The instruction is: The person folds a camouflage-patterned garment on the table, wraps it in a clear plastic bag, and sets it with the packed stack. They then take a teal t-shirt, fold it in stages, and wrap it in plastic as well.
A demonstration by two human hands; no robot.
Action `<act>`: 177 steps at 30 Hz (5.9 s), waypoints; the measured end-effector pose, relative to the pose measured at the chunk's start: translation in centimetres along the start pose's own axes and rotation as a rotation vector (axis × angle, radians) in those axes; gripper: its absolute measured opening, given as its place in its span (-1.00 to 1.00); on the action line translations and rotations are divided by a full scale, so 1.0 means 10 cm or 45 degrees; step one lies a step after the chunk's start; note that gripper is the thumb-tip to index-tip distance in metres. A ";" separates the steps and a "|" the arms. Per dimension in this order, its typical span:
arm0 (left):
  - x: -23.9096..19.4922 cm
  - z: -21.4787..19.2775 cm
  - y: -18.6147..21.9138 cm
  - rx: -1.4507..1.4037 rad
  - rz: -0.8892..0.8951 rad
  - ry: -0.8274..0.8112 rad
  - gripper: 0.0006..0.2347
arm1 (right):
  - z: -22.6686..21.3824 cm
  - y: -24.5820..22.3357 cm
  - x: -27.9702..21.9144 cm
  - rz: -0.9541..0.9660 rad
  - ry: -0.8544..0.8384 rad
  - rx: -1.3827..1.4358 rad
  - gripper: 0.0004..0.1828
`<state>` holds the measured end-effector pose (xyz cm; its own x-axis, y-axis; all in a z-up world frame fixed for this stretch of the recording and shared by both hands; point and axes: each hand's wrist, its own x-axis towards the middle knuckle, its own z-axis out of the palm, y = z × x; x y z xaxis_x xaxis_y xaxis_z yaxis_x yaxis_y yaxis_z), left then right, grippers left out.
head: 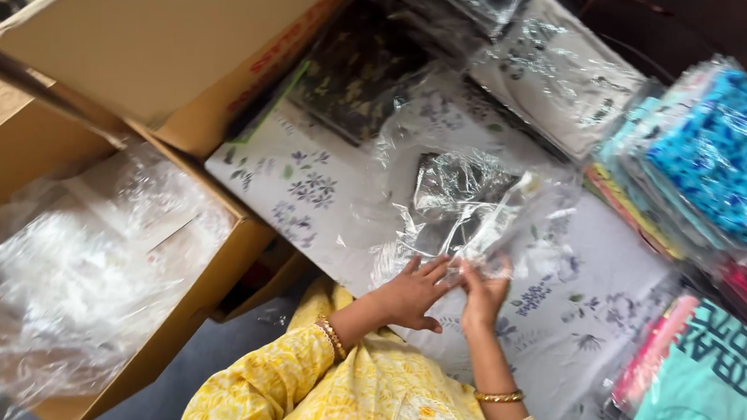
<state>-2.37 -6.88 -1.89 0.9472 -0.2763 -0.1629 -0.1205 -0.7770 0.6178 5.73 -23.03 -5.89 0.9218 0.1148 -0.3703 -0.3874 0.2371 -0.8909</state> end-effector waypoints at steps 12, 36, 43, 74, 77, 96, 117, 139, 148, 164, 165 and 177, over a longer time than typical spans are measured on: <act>-3.99 0.58 -3.14 0.124 -1.558 1.831 -0.76 | -0.64 0.11 0.32 0.068 0.309 0.091 -0.32; -5.06 -0.41 -3.01 0.088 -2.511 0.477 -0.70 | -0.14 0.10 0.31 -0.022 0.218 -0.037 -0.40; -4.47 -1.71 -1.97 0.402 -2.126 1.131 -0.87 | 0.24 -0.19 0.11 -0.291 0.111 0.024 -0.38; 1.04 -0.33 0.22 -0.399 0.435 0.762 -0.75 | -1.57 -0.58 0.56 -1.006 0.631 0.066 -0.25; 1.05 -0.47 0.05 -0.444 0.204 0.830 -0.67 | -1.92 -0.80 0.15 -1.123 0.806 -0.150 -0.46; -0.25 -0.79 -0.36 -1.360 0.142 0.512 -0.20 | 0.71 -0.87 -0.45 -1.355 -0.376 -1.305 -0.47; -4.63 0.02 -2.38 -1.785 -1.332 2.191 -0.57 | -0.33 -0.19 0.40 -0.869 -0.061 -1.327 -0.52; -4.03 -0.69 -2.82 -0.017 -2.150 0.977 -0.75 | -1.78 0.56 0.82 -0.139 0.298 -0.864 -0.67; -3.39 -0.21 -3.10 -0.093 -2.063 0.680 -0.46 | -1.59 0.19 0.86 -0.319 0.199 -1.007 -0.75; -0.04 0.46 -1.38 0.323 0.063 0.360 -0.41 | -2.00 1.14 1.95 -0.521 0.189 -0.739 -0.70; -0.01 0.43 -1.35 0.320 0.065 0.360 -0.41 | -1.82 1.12 1.69 -0.521 0.191 -0.742 -0.70; 0.18 0.24 -1.13 0.239 -0.420 0.065 -0.17 | -0.74 0.40 1.01 0.349 -0.008 -0.590 -0.53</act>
<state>0.00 0.06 -10.99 0.9571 0.0307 -0.2881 0.1454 -0.9109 0.3861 13.57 -28.03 -15.16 0.7872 0.1192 -0.6051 -0.5653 -0.2526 -0.7852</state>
